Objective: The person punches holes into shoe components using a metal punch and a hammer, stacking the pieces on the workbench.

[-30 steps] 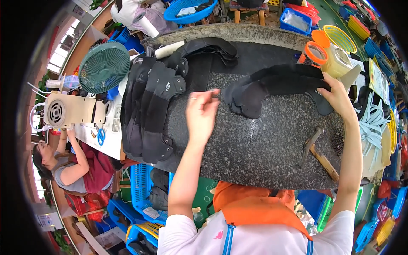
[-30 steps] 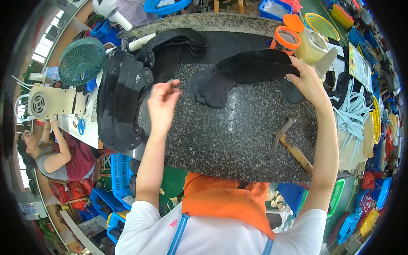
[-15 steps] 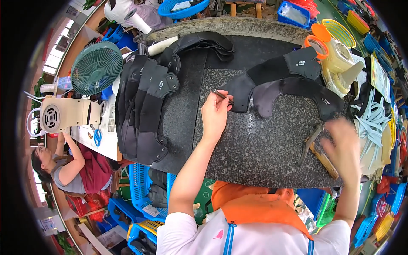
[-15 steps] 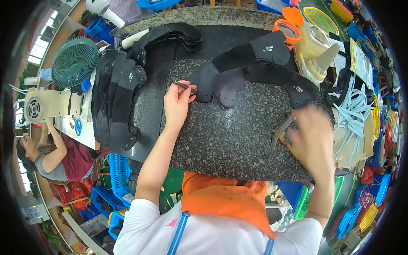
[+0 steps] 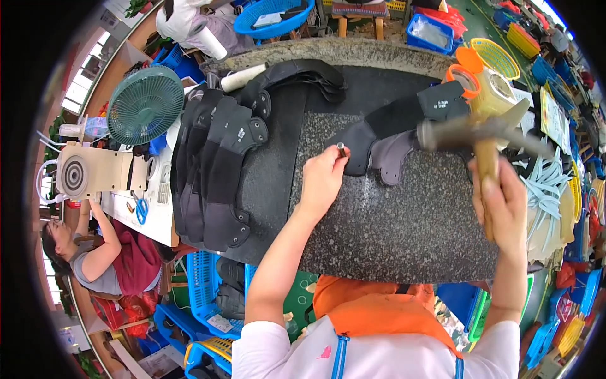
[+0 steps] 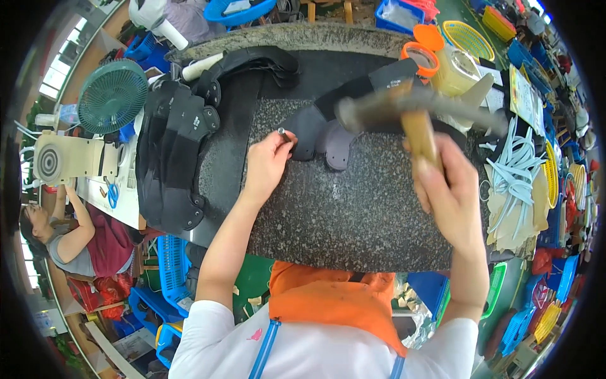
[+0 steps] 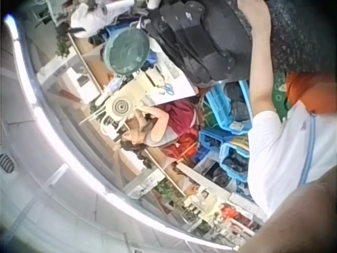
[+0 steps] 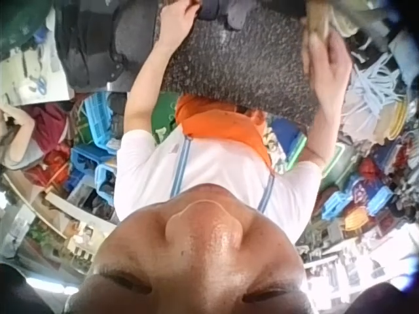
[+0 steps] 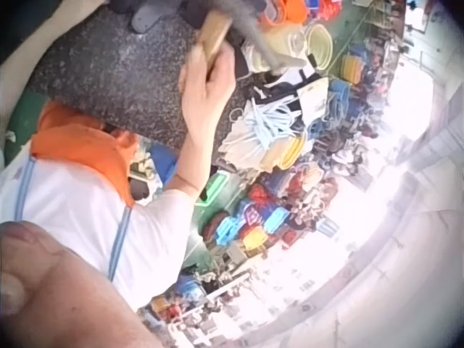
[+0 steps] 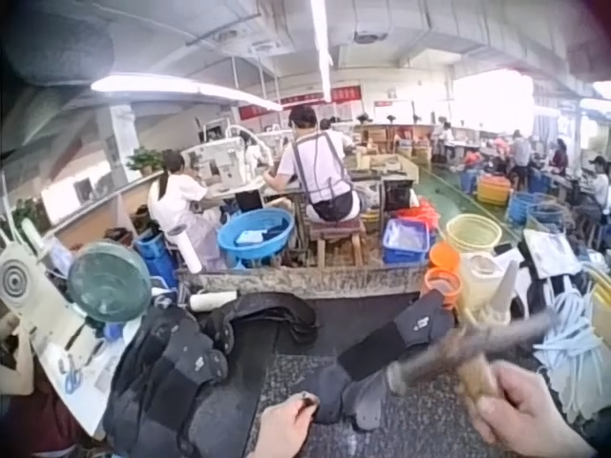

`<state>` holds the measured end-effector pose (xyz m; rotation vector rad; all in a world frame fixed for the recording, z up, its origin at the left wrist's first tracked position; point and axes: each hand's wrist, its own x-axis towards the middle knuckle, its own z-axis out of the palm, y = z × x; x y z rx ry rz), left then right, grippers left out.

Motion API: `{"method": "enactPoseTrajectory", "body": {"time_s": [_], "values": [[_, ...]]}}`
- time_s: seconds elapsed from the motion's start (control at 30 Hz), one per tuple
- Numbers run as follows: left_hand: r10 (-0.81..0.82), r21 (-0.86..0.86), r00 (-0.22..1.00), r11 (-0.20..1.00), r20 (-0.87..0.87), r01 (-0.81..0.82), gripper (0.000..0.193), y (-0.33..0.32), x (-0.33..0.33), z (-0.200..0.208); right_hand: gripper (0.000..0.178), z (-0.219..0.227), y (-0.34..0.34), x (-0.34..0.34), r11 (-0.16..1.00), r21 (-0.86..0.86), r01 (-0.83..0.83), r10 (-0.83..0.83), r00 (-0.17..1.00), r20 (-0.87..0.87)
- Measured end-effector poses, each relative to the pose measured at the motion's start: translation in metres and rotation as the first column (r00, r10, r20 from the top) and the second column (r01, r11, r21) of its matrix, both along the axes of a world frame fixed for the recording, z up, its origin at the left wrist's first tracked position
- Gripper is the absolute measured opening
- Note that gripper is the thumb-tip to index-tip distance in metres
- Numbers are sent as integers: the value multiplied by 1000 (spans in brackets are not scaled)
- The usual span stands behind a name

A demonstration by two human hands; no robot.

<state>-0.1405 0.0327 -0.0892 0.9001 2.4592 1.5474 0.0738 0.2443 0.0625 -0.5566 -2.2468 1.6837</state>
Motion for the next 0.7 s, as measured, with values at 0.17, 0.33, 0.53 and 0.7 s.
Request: {"method": "enactPoseTrajectory", "body": {"time_s": [0.17, 0.33, 0.53, 0.7], "values": [[-2, -4, 979, 1000, -202, 1, 9, 8, 3, -8, 20, -27, -20, -86, 828, 543, -144, 220, 972, -79], [28, 281, 915, 948, 401, -152, 10, 12, -1, -9, 26, -23, -6, -74, 613, 700, -366, 248, 931, 269], [-112, 244, 918, 970, 380, 18, 11, 15, -4, -11, 25, 3, -7, -59, 769, 630, -110, 159, 987, -22], [-46, 160, 954, 987, 296, -2, 11, 18, 4, -4, 25, 34, -6, -56, 865, 490, 107, -13, 981, -191]]}}
